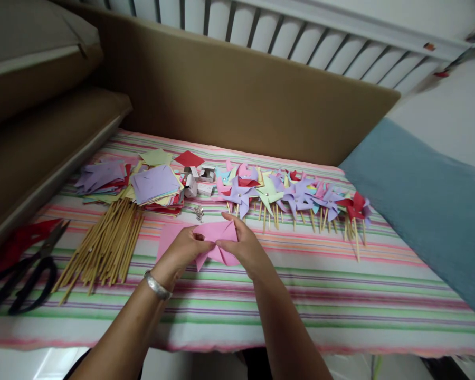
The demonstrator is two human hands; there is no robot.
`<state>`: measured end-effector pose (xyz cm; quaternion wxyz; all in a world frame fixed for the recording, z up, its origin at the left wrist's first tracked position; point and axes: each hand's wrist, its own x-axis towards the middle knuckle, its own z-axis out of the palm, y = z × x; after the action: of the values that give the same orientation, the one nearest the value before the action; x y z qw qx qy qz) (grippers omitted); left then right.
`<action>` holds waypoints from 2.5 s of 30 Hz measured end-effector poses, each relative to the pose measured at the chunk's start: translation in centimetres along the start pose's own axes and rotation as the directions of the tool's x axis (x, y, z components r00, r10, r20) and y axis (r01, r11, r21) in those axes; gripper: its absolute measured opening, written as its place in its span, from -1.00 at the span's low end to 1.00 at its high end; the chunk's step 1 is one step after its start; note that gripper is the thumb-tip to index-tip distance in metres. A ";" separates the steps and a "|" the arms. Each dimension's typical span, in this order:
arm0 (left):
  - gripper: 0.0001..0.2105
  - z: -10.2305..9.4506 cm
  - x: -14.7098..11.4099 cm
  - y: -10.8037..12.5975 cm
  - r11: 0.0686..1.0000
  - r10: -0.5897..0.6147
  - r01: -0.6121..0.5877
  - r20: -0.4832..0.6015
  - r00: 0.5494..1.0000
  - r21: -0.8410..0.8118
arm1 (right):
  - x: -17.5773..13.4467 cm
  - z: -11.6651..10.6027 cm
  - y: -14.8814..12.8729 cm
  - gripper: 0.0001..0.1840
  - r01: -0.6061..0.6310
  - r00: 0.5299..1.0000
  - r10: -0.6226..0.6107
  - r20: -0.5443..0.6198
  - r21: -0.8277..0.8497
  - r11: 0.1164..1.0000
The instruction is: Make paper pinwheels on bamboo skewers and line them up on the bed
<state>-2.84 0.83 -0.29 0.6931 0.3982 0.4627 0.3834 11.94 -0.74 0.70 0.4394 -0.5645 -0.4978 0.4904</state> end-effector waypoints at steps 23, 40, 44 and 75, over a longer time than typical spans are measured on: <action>-0.86 2.1 -0.3 -1.1 0.875 -0.008 -0.041 -0.100 0.995 -0.481 | 0.8 3.1 1.3 -0.39 0.210 0.923 -0.099 -0.372 0.272 0.939; -0.82 -1.9 1.1 0.7 0.823 -0.024 -0.115 -0.236 0.972 -0.556 | -0.6 2.5 1.1 -0.60 0.376 0.920 -0.383 -0.085 -0.083 0.923; -0.85 -2.0 0.9 1.1 0.806 -0.039 -0.093 -0.208 0.977 -0.585 | -0.7 2.3 1.2 -0.67 0.500 0.858 -0.512 0.031 -0.280 0.820; -0.83 0.8 0.4 -0.7 0.936 0.130 -0.170 -0.146 0.981 -0.309 | 0.4 2.3 0.6 -0.78 0.054 0.980 -0.035 -0.196 0.092 0.994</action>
<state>-1.88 0.74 -0.80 0.6872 0.2901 0.4045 0.5291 9.71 -0.43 -0.29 0.5236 -0.5764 -0.4407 0.4466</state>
